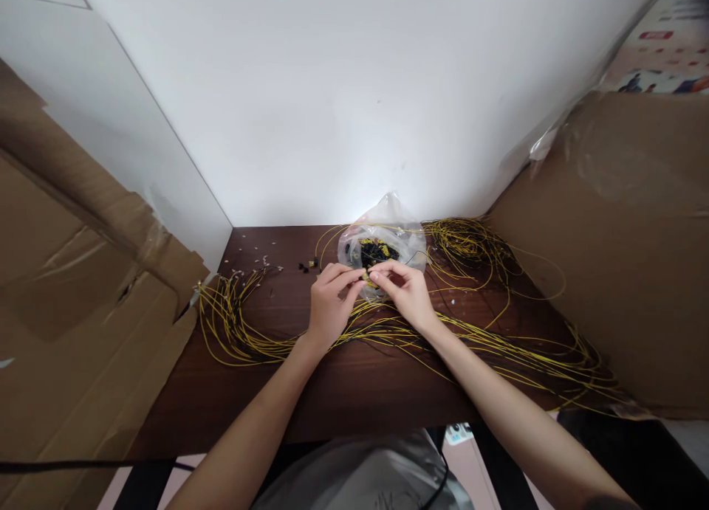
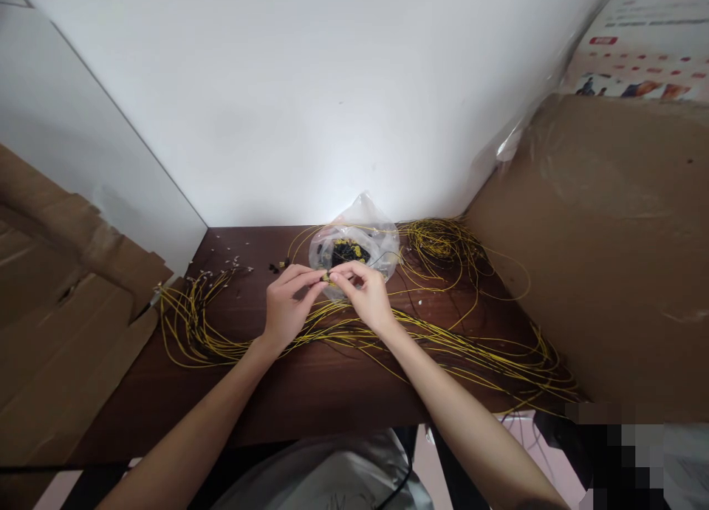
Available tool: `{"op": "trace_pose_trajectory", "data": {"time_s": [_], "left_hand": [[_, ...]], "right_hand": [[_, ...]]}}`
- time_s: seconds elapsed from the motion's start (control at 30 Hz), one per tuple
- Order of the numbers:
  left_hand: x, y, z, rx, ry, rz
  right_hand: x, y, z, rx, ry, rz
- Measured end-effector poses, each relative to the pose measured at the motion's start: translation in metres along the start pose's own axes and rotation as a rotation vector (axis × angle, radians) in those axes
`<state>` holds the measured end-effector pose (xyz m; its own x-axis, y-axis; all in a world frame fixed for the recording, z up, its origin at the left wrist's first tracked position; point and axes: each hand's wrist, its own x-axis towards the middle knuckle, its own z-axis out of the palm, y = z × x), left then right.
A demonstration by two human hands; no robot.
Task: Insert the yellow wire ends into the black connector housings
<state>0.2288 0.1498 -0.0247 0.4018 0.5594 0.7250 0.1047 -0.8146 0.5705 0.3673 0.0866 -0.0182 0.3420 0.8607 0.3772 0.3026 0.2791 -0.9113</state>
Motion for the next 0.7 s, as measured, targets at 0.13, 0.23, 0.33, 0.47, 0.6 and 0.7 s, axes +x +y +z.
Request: {"op": "trace_pose_trajectory", "data": {"time_s": [0.13, 0.23, 0.33, 0.47, 0.6, 0.7], "left_hand": [[0.0008, 0.0021, -0.0002, -0.002, -0.07, -0.016], [0.0015, 0.0024, -0.0004, -0.037, -0.076, -0.07], [0.0019, 0.0011, -0.0005, -0.083, -0.058, -0.145], [0.0029, 0.0, -0.0012, -0.132, -0.027, -0.175], [0.0053, 0.0015, -0.003, -0.16, -0.04, -0.137], [0.0065, 0.0015, -0.0047, -0.161, -0.102, -0.124]], "right_hand": [[0.0015, -0.0012, -0.0025, -0.056, 0.001, -0.065], [0.0013, 0.0003, -0.002, -0.104, 0.002, -0.079], [0.0002, 0.0026, -0.0004, -0.118, -0.032, -0.065], [-0.0007, 0.0025, 0.0005, -0.11, -0.119, -0.059], [-0.0007, 0.0004, -0.0006, -0.021, -0.186, -0.001], [-0.0006, -0.0007, -0.0012, 0.003, -0.206, 0.007]]}}
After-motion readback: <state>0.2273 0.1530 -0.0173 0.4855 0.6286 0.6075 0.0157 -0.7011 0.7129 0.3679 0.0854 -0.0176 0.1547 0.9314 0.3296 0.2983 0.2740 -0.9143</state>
